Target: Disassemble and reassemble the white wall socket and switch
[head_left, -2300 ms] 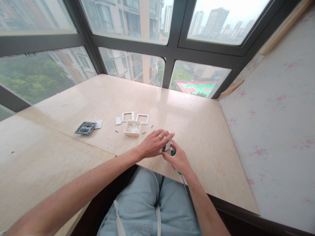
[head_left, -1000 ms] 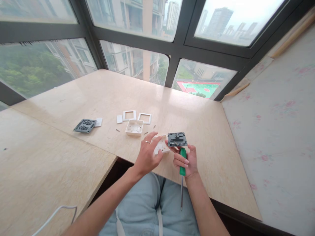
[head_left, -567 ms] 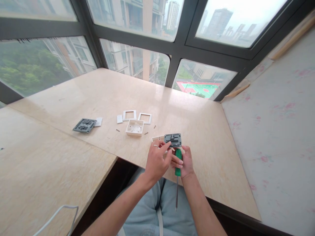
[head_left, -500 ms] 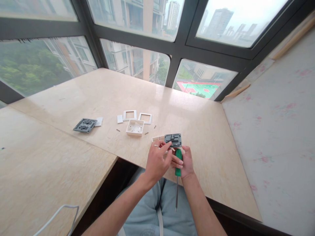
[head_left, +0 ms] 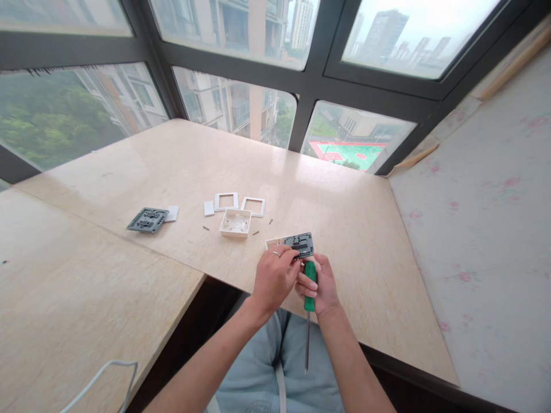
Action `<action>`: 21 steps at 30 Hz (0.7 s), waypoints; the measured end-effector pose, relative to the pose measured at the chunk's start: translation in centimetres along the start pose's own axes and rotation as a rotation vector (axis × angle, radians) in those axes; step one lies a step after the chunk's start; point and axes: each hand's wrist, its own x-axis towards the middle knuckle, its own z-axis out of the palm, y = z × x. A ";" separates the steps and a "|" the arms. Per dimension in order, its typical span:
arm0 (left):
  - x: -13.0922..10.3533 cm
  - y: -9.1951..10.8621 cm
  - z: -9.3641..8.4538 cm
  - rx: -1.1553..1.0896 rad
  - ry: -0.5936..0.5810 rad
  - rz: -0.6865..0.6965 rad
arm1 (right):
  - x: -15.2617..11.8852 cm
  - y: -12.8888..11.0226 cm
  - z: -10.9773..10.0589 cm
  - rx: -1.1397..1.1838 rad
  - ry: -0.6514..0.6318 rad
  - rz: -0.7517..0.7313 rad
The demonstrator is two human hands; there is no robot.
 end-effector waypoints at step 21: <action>0.3 -3.1 -0.2 -0.216 0.199 -0.198 | 0.8 -0.5 4.1 -0.083 0.288 0.058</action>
